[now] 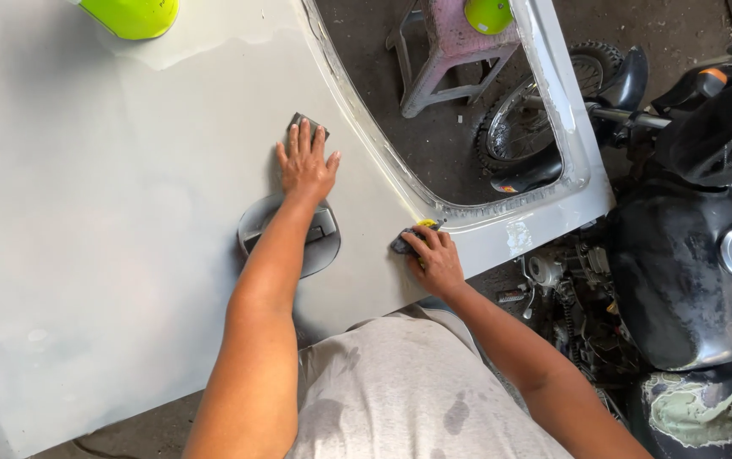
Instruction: The person sands the surface of a white car door with a sanding block and wipes it with a yellow cloth. The person dips the sanding block and cloth into a green bucket of water and continues sanding and wiping the door.
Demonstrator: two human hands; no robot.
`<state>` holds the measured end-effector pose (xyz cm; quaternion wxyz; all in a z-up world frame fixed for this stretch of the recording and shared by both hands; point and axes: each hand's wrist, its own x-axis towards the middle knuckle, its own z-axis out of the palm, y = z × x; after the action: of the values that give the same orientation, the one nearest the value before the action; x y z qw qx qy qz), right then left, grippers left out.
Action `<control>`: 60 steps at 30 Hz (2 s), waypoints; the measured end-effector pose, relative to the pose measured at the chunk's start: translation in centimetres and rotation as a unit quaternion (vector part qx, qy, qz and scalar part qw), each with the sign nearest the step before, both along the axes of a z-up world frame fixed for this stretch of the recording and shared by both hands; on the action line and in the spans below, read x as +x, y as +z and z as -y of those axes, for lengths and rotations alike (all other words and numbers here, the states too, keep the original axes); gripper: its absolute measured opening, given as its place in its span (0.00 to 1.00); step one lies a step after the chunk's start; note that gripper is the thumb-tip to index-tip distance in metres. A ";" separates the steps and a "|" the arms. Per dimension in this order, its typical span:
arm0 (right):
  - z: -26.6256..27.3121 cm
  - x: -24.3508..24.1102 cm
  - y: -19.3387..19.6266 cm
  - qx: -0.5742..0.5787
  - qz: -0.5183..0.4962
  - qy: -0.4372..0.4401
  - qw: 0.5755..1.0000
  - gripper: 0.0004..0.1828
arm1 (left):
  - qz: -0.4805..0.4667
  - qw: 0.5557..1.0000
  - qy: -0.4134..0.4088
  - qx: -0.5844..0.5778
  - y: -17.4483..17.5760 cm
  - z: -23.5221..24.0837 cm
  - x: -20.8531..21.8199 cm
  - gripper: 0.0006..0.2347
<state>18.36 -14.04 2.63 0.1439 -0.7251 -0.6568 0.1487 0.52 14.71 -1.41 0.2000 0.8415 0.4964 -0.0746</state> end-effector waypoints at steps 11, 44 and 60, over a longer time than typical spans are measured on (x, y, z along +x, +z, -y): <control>-0.4 0.8 0.4 -0.027 -0.002 0.011 1.000 0.31 | -0.006 0.946 -0.324 0.020 0.2 4.7 2.2 0.30; -0.8 0.4 0.8 -0.043 -0.003 0.014 0.999 0.31 | 0.064 0.978 -0.187 0.061 -2.9 8.5 -6.3 0.30; -0.7 0.5 0.1 -0.041 -0.001 0.014 0.999 0.31 | 0.026 0.996 -0.077 0.025 0.9 6.2 -6.4 0.28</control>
<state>18.90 -13.33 2.72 0.1127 -0.7209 -0.6601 0.1786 -5.84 8.49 -0.54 0.1857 0.8837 0.4260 -0.0557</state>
